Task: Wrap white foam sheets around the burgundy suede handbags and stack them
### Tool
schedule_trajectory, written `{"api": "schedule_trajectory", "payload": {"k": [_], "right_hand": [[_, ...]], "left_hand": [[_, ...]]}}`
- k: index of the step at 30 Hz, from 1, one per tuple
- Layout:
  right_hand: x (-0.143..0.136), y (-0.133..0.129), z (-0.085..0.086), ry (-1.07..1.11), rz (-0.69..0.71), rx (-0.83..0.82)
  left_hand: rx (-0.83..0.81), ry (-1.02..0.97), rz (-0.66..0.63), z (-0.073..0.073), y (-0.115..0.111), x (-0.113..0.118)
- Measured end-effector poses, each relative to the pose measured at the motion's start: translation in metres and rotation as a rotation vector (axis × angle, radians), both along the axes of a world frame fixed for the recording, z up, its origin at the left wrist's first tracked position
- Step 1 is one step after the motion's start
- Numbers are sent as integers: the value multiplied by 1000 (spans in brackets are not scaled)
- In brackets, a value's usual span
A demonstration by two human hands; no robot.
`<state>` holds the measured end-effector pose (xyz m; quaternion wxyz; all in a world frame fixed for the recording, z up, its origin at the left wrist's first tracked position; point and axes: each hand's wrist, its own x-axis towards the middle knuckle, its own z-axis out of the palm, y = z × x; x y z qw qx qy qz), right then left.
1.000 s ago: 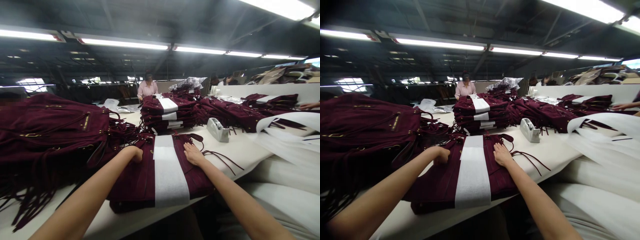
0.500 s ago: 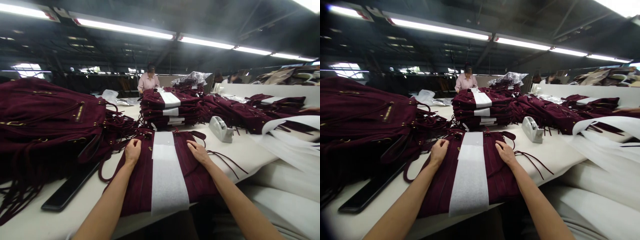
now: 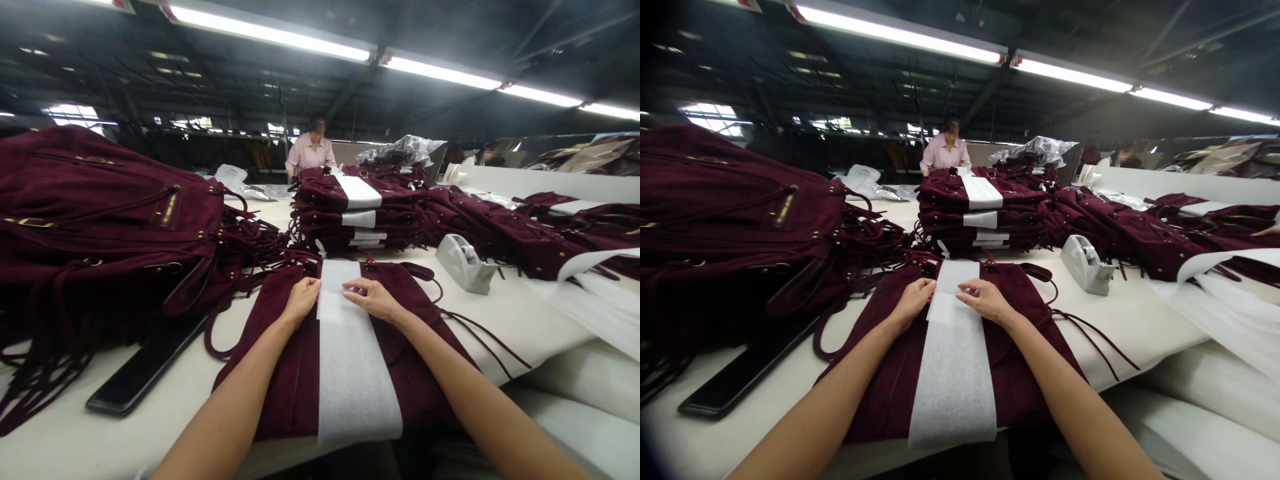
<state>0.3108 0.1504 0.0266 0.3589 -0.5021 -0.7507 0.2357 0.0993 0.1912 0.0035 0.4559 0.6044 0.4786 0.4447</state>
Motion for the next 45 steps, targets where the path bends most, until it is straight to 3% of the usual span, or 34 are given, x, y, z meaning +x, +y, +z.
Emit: {"api": "schedule_trajectory", "payload": {"k": [5,11,17,21,25,30,38,45], "right_hand": [[0,11,-11,-80,31,-26],[-4,14,-2,-169,25,-227],[-9,6,2,-257,45,-11],[-8,10,-2,-254,52,-43],[-5,14,-3,-136,108,-111],[-1,5,4,96,101,-65],[-7,-6,8,136,62,61],[3,-10,17,512,-14,1]], "left_hand": [[-52,-27,-1,1,-4,3],[-102,-59,18,5,-5,4],[-181,-152,-16,11,-9,6],[-214,-205,-53,12,-11,6],[-209,-215,-38,11,-11,4],[-154,-130,35,9,-11,4],[-163,-29,-88,4,-16,11],[-209,3,-82,10,-21,9]]}}
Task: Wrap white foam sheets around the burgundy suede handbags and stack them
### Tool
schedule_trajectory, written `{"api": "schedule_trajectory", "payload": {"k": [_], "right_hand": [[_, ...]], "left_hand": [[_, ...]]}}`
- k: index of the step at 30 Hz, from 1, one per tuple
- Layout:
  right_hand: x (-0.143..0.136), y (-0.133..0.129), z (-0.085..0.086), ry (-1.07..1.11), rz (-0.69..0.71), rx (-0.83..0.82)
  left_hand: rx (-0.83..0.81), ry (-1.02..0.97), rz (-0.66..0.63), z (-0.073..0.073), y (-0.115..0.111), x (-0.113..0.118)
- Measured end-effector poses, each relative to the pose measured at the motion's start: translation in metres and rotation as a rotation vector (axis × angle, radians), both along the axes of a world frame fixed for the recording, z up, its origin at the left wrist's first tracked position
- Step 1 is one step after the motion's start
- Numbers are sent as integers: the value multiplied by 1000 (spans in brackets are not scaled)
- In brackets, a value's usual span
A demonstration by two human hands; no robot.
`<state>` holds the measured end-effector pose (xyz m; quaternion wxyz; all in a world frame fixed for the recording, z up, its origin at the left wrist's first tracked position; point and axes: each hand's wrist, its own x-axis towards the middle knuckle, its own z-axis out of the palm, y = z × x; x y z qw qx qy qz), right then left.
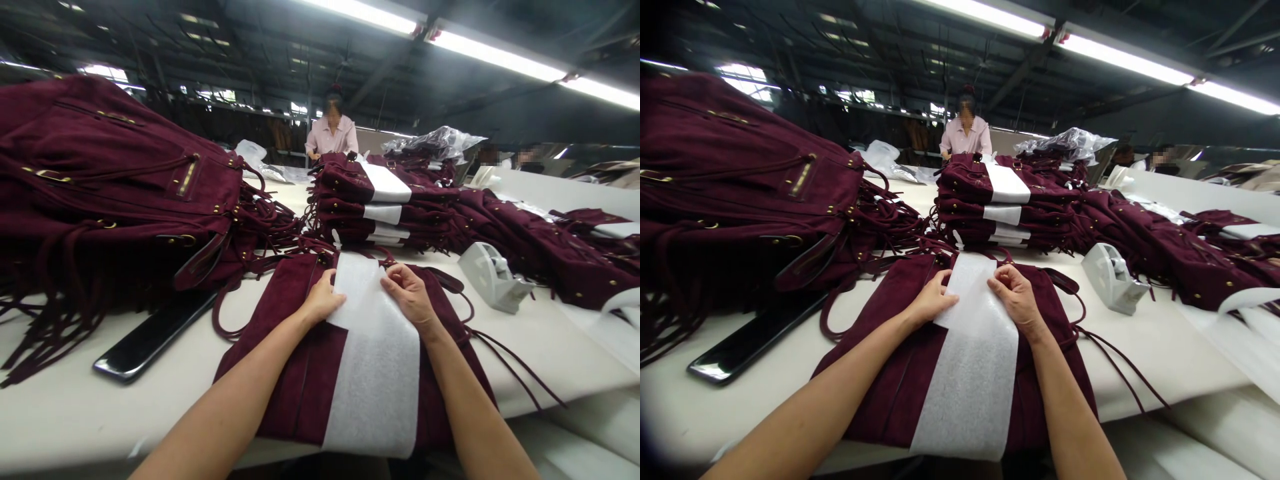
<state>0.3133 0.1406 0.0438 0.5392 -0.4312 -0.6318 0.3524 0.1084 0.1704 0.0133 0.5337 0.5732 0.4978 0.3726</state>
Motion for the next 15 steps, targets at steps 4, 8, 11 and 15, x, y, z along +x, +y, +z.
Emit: {"api": "schedule_trajectory", "payload": {"k": [4,8,11,15], "right_hand": [[3,3,0,-29,-85,90],[-2,13,1,-142,-108,183],[-4,24,5,-277,-110,206],[-9,43,2,-543,-126,191]], "left_hand": [[-48,-5,-34,3,-13,1],[-106,-20,-70,5,-27,4],[-132,-48,-113,9,-37,5],[-154,-79,-154,13,-47,4]]}}
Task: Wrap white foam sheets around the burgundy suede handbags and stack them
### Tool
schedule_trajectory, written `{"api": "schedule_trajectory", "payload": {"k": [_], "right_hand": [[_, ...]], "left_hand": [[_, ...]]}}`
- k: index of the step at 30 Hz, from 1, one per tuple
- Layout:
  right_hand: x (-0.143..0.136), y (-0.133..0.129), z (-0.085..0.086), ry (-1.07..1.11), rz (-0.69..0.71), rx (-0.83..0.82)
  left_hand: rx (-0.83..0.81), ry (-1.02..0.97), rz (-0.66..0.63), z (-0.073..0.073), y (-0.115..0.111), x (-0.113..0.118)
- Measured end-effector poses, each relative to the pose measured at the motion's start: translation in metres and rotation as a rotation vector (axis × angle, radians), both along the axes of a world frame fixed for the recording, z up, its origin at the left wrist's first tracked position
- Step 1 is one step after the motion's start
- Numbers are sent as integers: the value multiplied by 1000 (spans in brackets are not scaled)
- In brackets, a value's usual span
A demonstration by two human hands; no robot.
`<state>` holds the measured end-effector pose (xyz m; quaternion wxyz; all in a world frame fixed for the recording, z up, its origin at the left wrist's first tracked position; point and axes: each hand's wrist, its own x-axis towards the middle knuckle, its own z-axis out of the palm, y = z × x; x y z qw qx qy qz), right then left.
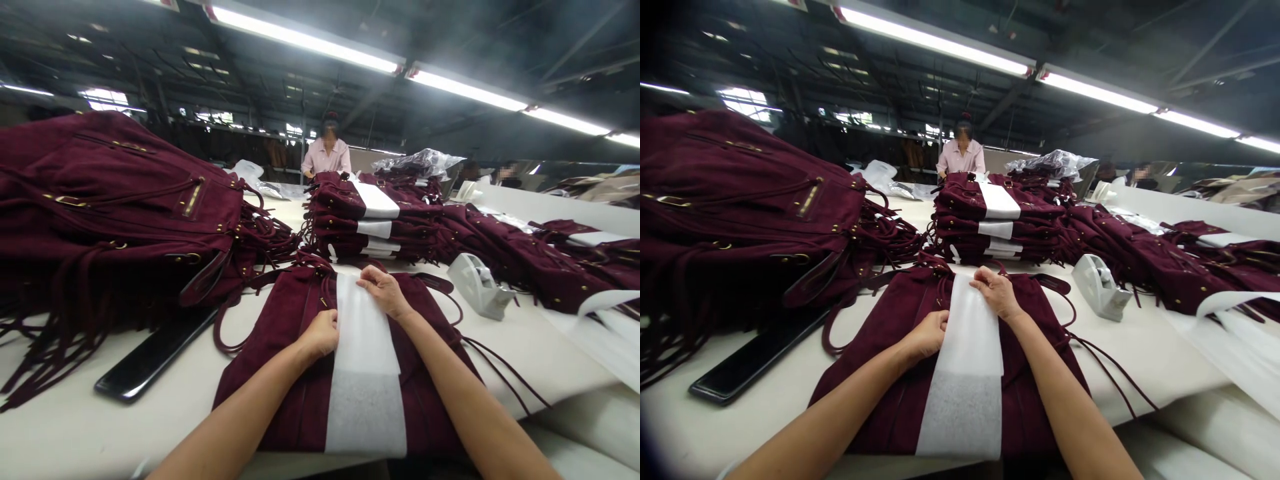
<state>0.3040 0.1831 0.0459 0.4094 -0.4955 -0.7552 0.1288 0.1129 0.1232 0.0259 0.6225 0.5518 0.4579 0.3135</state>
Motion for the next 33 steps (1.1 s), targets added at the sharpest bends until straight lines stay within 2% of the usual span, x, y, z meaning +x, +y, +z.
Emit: {"api": "schedule_trajectory", "payload": {"k": [3,8,10,17,22,27,33], "right_hand": [[-5,11,-14,-110,-16,-78],[-2,18,-30,-3,20,-114],[2,18,-31,-13,0,-102],[1,15,-32,-243,-122,-122],[-4,10,-33,-238,-166,-58],[-4,9,-35,-278,-175,-91],[-2,9,-31,-135,-170,-116]], "left_hand": [[-16,8,12,0,-2,-1],[-47,28,36,0,-5,-6],[-65,27,31,1,-6,-7],[-90,47,16,3,-6,-9],[-98,60,-27,7,-9,-10],[-86,70,-46,8,-10,-10],[-73,82,-63,8,-8,-10]]}}
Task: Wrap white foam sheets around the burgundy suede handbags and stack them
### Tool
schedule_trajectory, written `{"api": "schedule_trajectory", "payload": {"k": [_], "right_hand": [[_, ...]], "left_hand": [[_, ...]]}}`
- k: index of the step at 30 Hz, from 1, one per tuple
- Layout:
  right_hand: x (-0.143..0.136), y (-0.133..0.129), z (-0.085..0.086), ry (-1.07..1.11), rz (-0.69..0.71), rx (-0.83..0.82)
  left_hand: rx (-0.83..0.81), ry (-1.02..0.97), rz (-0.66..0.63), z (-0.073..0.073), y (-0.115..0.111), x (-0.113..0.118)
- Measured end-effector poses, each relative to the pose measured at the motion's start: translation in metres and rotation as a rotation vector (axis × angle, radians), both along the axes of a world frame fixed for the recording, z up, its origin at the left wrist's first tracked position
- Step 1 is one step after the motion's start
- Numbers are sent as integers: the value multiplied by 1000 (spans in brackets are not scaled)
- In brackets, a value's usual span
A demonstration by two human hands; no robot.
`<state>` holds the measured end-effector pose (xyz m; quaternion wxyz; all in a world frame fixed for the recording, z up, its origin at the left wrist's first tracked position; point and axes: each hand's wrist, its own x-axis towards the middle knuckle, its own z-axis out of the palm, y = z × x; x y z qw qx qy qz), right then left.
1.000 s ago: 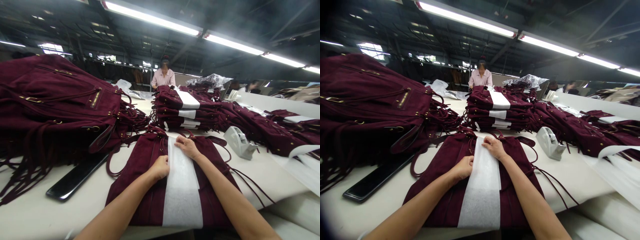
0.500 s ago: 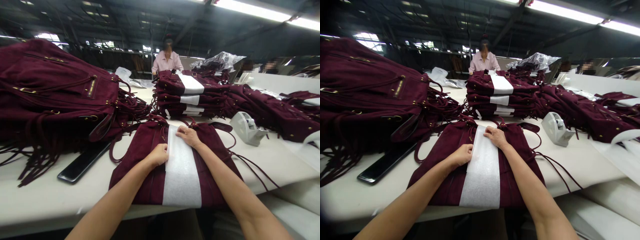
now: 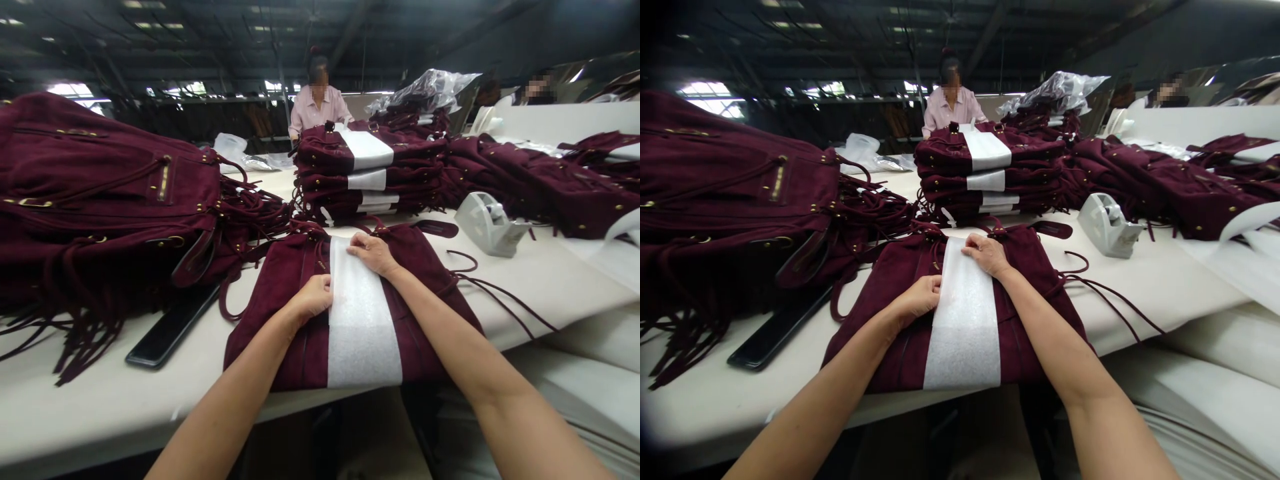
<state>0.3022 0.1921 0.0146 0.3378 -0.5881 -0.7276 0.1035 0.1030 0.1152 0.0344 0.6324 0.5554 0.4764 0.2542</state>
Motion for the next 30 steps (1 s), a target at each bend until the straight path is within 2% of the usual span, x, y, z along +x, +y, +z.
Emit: {"api": "schedule_trajectory", "payload": {"k": [6,10,14,18,26,28,30], "right_hand": [[-3,-3,2,-84,-25,25],[-5,-3,4,-105,-41,100],[-5,0,2,-173,-13,38],[-6,1,-2,-190,10,14],[-10,-1,0,-188,-8,-4],[-10,0,0,-187,-11,-4],[-10,1,-2,-186,-8,4]], "left_hand": [[15,-19,-36,-1,0,-1],[17,-18,-77,-3,0,-2],[28,2,-103,-2,-2,-2],[64,56,-69,-2,-4,-1],[244,238,106,-7,-16,-5],[346,320,109,-3,-23,-8],[462,443,45,8,-31,-14]]}}
